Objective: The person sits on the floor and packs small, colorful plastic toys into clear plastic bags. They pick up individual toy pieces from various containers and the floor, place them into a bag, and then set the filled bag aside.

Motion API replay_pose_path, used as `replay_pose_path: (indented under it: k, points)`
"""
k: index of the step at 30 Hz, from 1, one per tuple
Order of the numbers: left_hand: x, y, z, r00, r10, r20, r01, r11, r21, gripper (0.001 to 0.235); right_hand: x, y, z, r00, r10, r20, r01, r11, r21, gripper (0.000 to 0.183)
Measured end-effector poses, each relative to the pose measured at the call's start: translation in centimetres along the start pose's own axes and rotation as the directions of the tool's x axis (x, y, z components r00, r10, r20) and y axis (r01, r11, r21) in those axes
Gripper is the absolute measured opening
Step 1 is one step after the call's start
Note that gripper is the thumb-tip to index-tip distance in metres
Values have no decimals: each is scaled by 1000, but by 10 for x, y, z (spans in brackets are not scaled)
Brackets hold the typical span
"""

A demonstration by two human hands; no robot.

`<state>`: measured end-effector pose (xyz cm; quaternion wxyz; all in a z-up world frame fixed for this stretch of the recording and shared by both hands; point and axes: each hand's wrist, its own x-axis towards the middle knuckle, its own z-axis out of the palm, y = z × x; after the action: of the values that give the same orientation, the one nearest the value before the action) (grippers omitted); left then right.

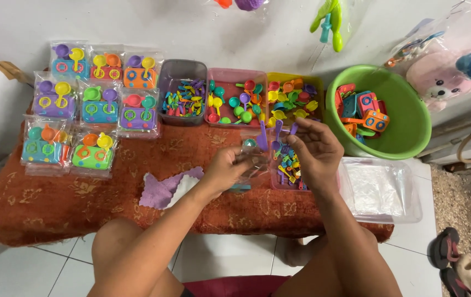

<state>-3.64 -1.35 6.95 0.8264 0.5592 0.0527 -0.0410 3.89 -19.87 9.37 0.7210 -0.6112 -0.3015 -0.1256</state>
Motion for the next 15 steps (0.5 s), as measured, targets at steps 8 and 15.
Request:
replay_pose_path:
  k: [8,15]
  points:
    - [-12,9,10,997,55,45,-55,998,8,43,0,12,8,998,-48,-34,41,985,-166,35]
    - [-4,-5,0,993,83,84,-87,995,47,33,1,9,11,998,-59,-13,55,974,-218,34]
